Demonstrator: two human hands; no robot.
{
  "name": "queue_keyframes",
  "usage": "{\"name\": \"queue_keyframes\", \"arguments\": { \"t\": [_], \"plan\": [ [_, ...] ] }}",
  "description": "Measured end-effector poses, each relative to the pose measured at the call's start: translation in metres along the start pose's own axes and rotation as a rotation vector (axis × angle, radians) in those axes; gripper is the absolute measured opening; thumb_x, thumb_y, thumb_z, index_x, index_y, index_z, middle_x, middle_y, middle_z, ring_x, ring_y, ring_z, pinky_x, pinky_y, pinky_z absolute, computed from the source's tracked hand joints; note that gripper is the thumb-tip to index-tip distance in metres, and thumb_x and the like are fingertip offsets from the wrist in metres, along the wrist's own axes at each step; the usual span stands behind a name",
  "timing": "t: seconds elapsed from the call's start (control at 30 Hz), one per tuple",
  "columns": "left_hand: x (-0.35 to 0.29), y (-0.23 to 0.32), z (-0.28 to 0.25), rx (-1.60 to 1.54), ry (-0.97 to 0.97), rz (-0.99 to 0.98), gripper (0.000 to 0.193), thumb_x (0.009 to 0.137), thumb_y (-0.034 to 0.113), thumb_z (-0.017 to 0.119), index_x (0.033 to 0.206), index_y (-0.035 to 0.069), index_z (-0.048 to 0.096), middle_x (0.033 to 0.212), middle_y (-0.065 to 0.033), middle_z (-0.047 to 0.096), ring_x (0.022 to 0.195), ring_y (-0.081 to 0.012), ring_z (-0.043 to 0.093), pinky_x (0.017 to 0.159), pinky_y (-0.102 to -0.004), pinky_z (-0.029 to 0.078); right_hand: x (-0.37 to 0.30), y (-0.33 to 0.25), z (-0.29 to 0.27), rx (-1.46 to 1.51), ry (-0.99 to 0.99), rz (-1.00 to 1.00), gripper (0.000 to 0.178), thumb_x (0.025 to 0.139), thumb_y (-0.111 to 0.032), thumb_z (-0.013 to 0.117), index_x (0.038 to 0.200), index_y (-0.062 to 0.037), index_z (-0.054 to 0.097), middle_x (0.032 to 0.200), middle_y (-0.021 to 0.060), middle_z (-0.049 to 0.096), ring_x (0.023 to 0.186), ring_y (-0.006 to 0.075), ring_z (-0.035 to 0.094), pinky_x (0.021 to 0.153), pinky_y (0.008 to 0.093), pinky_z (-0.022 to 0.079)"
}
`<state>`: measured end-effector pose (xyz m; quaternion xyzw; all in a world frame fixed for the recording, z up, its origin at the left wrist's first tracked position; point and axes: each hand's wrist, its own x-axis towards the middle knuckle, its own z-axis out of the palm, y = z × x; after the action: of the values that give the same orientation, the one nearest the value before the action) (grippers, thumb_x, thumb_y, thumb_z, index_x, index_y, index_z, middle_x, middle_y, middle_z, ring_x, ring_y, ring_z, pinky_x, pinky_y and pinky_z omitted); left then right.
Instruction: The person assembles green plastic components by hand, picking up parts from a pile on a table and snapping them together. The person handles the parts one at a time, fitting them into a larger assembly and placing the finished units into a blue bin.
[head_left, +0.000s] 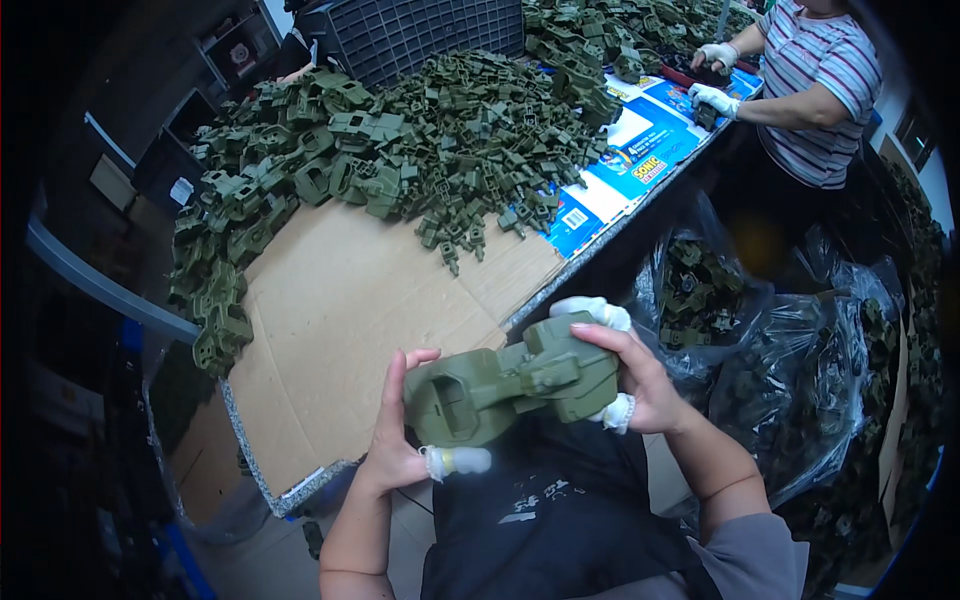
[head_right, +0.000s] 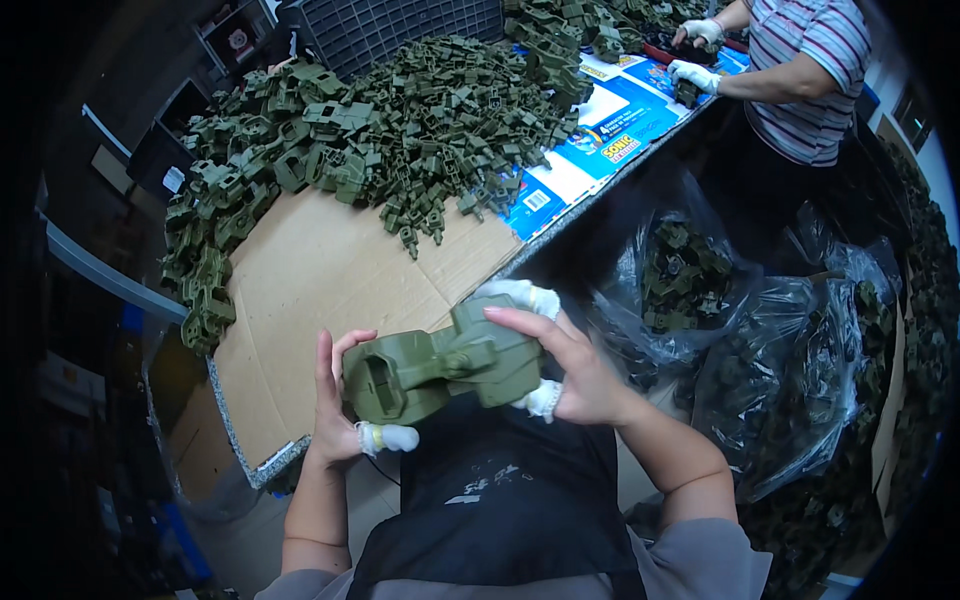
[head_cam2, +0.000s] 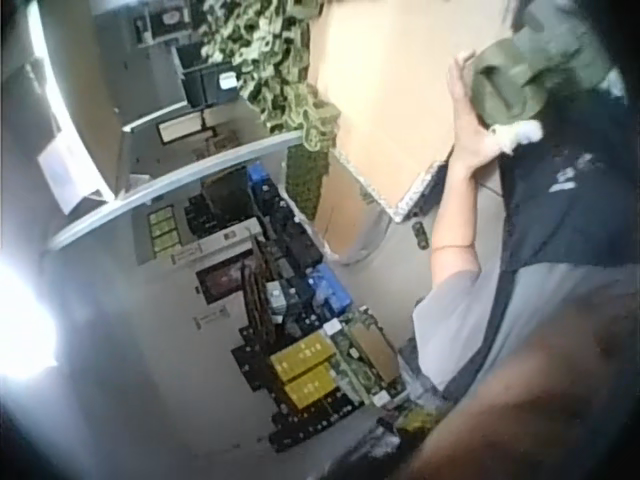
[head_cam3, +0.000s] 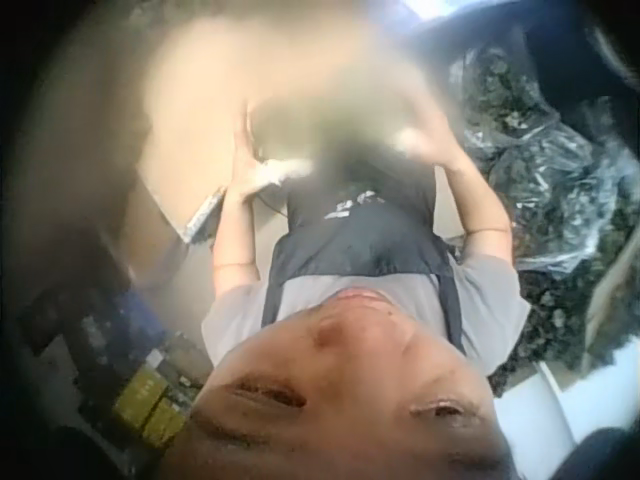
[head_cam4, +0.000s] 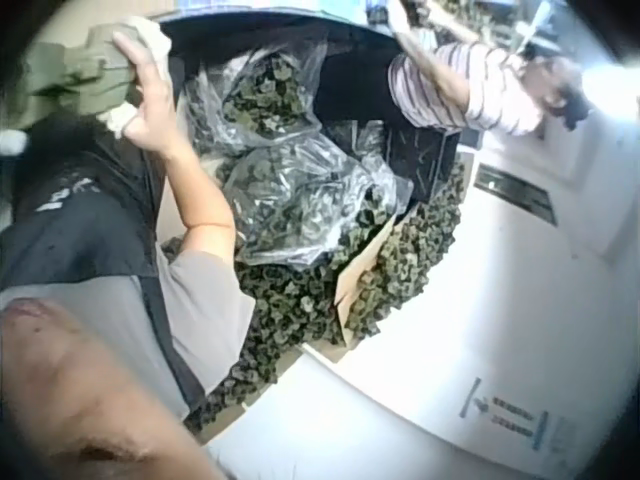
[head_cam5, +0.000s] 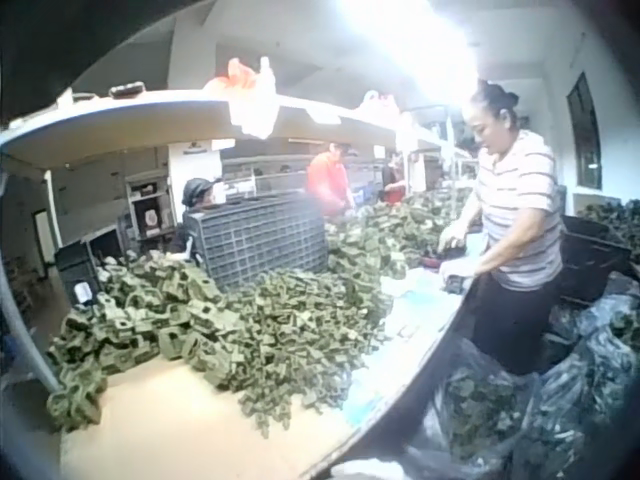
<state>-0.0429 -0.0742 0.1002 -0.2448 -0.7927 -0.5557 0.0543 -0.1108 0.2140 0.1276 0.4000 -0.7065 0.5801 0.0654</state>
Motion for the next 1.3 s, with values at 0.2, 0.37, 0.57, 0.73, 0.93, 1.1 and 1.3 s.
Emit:
{"name": "queue_keyframes", "arguments": {
  "t": [0.2,0.37,0.57,0.73,0.93,1.1,1.3],
  "plan": [
    [0.026,-0.009,0.012,0.079,-0.074,0.256,0.119,0.057,0.021,0.085,0.145,0.031,0.005,0.138,-0.0270,0.028,0.124,-0.0384,0.038,0.098,-0.0440,0.037,-0.012,0.024,-0.019,0.140,0.022,0.130,0.053,0.065,-0.012,0.076,0.113,-0.0025,0.057,0.114,0.0148,0.056,0.105,0.0265,0.055,0.090,0.0346,0.043],
    [0.069,-0.013,0.011,0.104,-0.119,0.081,0.107,0.060,0.004,0.071,0.146,0.019,0.010,0.143,-0.0268,0.017,0.128,-0.0439,0.028,0.102,-0.0407,0.033,-0.012,0.030,-0.042,-0.163,0.143,0.336,0.050,0.064,-0.018,0.074,0.109,-0.0016,0.058,0.111,0.0111,0.055,0.104,0.0228,0.054,0.091,0.0342,0.042],
    [0.062,-0.063,-0.142,1.103,0.475,-0.083,0.090,0.066,0.044,0.076,0.137,0.010,0.033,0.132,-0.0244,0.036,0.125,-0.0402,0.033,0.101,-0.0462,0.032,0.044,0.217,-0.237,-0.584,0.789,0.101,0.052,0.078,-0.011,0.065,0.124,0.0008,0.047,0.123,0.0148,0.052,0.111,0.0251,0.051,0.096,0.0366,0.039],
    [-0.037,-0.112,-0.282,1.443,0.948,-0.784,0.065,0.074,0.050,0.065,0.119,0.007,0.051,0.104,-0.0160,0.060,0.105,-0.0334,0.051,0.090,-0.0461,0.035,0.088,0.379,-0.295,-1.002,0.844,0.251,0.047,0.076,-0.010,0.063,0.121,-0.0009,0.053,0.117,0.0215,0.055,0.110,0.0339,0.052,0.092,0.0404,0.042],
    [-0.014,-0.126,-0.289,1.457,0.828,-1.162,0.055,0.074,0.033,0.062,0.124,0.018,0.047,0.100,-0.0134,0.064,0.105,-0.0312,0.054,0.090,-0.0445,0.038,0.114,0.397,-0.278,-0.778,0.459,0.167,0.053,0.083,-0.008,0.061,0.133,-0.0032,0.041,0.127,0.0208,0.048,0.117,0.0289,0.046,0.100,0.0350,0.032],
    [-0.046,-0.097,-0.249,1.139,0.961,-0.493,0.075,0.073,0.009,0.060,0.140,0.015,0.027,0.104,-0.0235,0.059,0.094,-0.0353,0.060,0.082,-0.0448,0.046,0.106,0.176,-0.066,-0.464,0.242,0.236,0.041,0.084,0.001,0.048,0.126,-0.0020,0.050,0.124,0.0124,0.054,0.118,0.0218,0.047,0.101,0.0331,0.032],
    [-0.013,-0.032,-0.031,-0.150,0.855,-0.292,0.084,0.082,0.001,0.052,0.145,0.014,-0.003,0.145,-0.0147,0.016,0.127,-0.0257,0.033,0.104,-0.0363,0.032,0.073,0.071,0.148,0.393,-0.305,0.112,0.099,0.077,-0.016,0.069,0.144,-0.0030,-0.003,0.149,0.0189,0.012,0.136,0.0279,0.021,0.106,0.0372,0.026]
  ]
}}
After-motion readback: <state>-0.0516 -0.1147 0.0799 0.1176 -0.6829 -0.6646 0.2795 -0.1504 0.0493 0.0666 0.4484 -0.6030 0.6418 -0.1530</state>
